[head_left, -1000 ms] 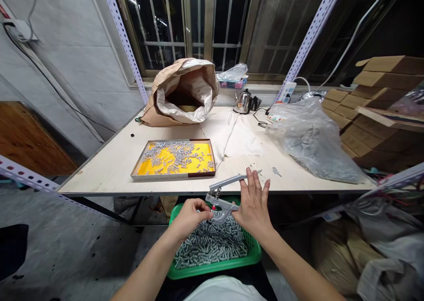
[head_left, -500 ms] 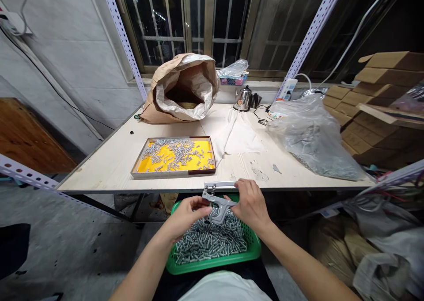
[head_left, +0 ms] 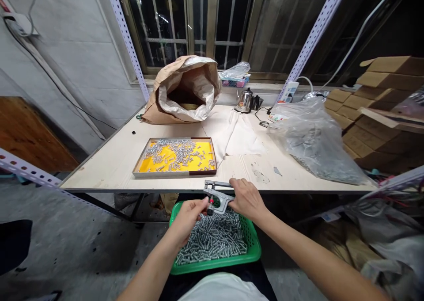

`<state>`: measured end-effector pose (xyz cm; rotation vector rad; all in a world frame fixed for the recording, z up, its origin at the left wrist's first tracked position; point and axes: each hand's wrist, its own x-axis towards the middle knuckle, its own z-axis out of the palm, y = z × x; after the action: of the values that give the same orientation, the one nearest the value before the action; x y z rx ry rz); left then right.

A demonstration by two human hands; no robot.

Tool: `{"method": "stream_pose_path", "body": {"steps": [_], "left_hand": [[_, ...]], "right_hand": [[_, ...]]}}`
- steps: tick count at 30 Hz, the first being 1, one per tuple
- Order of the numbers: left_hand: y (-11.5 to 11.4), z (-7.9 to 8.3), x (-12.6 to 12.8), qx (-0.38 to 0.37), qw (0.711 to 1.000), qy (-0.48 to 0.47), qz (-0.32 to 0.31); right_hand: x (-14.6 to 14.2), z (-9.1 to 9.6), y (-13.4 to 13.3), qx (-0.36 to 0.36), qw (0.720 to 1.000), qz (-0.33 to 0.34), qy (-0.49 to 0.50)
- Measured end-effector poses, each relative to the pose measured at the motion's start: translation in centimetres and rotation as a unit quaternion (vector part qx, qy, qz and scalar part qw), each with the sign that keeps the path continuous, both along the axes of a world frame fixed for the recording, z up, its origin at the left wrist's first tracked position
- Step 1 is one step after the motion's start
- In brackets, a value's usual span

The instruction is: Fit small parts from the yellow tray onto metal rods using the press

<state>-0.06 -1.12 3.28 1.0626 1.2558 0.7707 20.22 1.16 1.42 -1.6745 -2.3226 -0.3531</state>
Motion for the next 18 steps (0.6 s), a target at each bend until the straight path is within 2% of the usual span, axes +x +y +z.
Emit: {"method": "stream_pose_path", "body": {"steps": [4,8,12,15,18], "left_hand": [[-0.3,-0.3,0.1,0.004,0.999,0.018,-0.031],[-0.3,-0.8,-0.2,0.042,0.999,0.0,0.006],[-0.6,-1.2,0.0,0.092,0.996,0.011,0.01],[-1.3,-0.9,0.0,0.129,0.989,0.076,-0.013],[-2.3,-0.3,-0.8,0.193,0.96,0.195,-0.047]], "right_hand": [[-0.3,0.3,-0.8,0.02,0.999,-0.006,0.027],[-0.4,-0.2,-1.7,-0.001,0.997,0.025,0.067],[-0.3,-1.0,-3.0,0.012,0.997,-0.003,0.076],[0.2,-1.6,-3.9,0.044,0.996,-0.006,0.073],[1.8,-2.6,-4.5,0.075,0.996,-0.01,0.05]]}}
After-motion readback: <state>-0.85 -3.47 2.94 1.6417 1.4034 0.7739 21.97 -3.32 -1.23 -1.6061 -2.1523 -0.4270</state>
